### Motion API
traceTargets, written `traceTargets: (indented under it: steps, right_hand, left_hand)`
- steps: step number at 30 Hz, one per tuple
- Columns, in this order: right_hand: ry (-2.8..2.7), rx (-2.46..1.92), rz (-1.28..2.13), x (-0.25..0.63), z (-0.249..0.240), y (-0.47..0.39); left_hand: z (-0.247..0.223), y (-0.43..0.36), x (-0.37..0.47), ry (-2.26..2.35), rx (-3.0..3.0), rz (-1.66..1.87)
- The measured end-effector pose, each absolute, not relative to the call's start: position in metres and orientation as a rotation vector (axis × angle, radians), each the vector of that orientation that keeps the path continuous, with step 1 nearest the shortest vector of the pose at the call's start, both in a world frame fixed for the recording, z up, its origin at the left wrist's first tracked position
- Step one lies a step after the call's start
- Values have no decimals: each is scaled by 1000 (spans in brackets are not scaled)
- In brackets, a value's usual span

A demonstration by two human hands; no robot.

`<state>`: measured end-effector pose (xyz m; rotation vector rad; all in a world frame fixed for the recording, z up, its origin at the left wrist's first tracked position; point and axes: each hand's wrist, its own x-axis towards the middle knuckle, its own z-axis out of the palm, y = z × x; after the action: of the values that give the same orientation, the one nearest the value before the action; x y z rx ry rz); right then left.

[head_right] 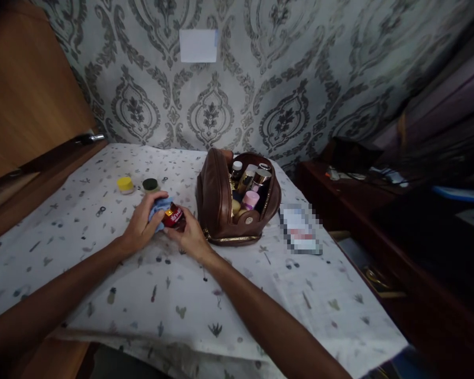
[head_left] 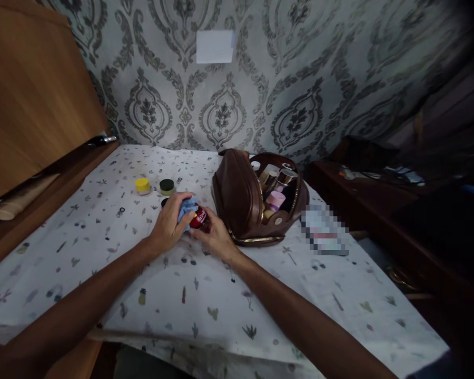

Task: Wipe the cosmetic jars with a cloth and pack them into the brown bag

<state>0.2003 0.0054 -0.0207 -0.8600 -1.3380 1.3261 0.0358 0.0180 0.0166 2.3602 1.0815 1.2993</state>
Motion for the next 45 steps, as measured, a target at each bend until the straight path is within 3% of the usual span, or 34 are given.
traceTargets:
  steps: [4, 8, 15, 24, 30, 36, 45]
  right_hand:
    - [-1510, -920, 1165, 202, -22, 4]
    - [-1714, -1021, 853, 203, -22, 0]
    - [-1981, -1066, 540, 205, -20, -8]
    - [-2055, -928, 467, 211, -24, -9]
    - [-1930, -884, 577, 208, -22, -9]
    - [-1642, -841, 919, 198, -22, -8]
    - [-1203, -841, 1309, 196, -13, -5]
  left_hand:
    - [15, 16, 37, 819, 2714, 1240]
    - [14, 15, 41, 848, 2800, 1143]
    - [17, 9, 48, 1081, 2389, 1175]
    - [23, 16, 43, 1214, 1826, 1014]
    - [23, 25, 37, 1212, 1448, 1032]
    - [25, 26, 38, 1136, 1256, 1137]
    - [20, 20, 42, 1177, 1595, 1277]
